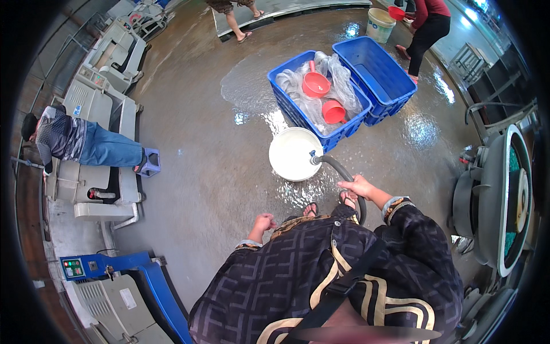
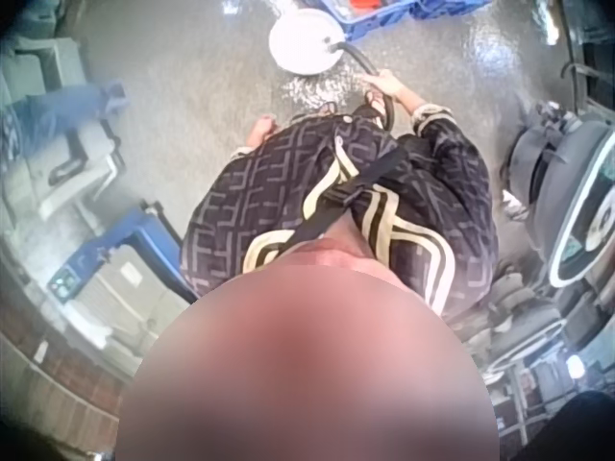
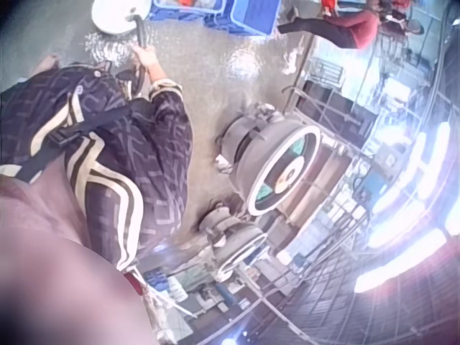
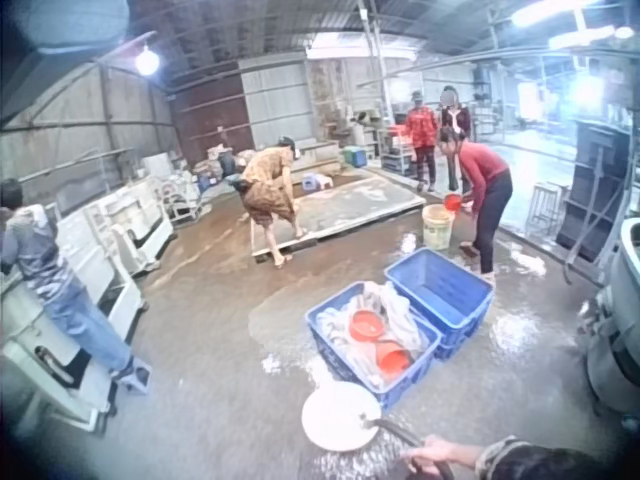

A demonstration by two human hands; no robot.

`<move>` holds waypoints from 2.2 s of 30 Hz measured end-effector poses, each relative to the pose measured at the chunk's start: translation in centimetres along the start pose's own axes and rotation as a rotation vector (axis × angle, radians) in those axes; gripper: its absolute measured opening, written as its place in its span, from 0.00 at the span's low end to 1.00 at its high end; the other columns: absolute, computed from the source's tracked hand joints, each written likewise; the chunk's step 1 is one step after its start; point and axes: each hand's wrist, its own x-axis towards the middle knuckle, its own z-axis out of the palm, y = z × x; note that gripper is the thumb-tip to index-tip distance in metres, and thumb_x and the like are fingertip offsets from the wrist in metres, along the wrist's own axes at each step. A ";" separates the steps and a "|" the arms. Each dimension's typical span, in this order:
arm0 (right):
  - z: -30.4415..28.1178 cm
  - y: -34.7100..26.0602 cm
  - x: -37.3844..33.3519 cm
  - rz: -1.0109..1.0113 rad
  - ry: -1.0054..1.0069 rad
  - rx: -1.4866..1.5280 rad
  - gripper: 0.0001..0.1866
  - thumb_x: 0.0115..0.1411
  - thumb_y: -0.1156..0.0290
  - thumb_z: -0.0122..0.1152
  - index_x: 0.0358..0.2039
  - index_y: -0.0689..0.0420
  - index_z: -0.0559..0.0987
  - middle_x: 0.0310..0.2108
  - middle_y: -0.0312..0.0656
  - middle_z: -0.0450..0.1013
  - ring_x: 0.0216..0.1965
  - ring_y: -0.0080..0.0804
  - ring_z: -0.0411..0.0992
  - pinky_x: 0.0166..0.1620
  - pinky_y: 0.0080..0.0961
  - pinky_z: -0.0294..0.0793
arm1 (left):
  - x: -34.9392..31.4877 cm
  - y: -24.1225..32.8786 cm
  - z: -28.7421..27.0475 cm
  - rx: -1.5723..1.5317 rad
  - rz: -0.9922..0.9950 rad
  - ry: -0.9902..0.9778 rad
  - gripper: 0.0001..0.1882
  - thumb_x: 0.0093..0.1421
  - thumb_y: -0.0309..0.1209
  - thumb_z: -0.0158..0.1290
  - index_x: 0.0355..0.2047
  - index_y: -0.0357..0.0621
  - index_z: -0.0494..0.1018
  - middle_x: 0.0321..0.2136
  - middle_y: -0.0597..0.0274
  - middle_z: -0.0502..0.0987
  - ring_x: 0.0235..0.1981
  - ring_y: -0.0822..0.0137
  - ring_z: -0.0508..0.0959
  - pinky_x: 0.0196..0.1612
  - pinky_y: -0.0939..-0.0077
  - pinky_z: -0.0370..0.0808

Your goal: The person uses a handheld blower to clean green plastic pellets on a rotating drum, removing debris by hand. The person then fills a white bucket with water using the same blower nozzle.

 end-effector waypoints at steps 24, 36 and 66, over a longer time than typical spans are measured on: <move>-1.0 0.4 0.2 0.007 -0.011 -0.071 0.20 0.50 0.57 0.63 0.19 0.54 0.63 0.09 0.32 0.58 0.08 0.20 0.56 0.12 0.21 0.55 | 0.7 -0.2 0.6 -0.003 -0.022 -0.052 0.13 0.57 0.35 0.47 0.41 0.44 0.69 0.25 0.58 0.77 0.20 0.69 0.76 0.22 0.76 0.68; -1.7 1.9 0.9 -0.028 -0.019 -0.072 0.19 0.51 0.56 0.62 0.23 0.55 0.65 0.08 0.29 0.56 0.08 0.18 0.54 0.11 0.20 0.52 | -0.2 0.8 0.6 0.038 0.017 -0.066 0.14 0.59 0.35 0.45 0.42 0.41 0.67 0.26 0.58 0.76 0.22 0.68 0.75 0.27 0.73 0.71; -1.6 1.5 -0.2 -0.030 -0.017 -0.045 0.20 0.52 0.56 0.61 0.18 0.53 0.62 0.08 0.29 0.54 0.08 0.19 0.52 0.12 0.22 0.52 | -2.0 2.9 1.1 -0.033 -0.021 -0.097 0.13 0.59 0.33 0.46 0.41 0.39 0.64 0.25 0.55 0.74 0.22 0.66 0.75 0.25 0.71 0.73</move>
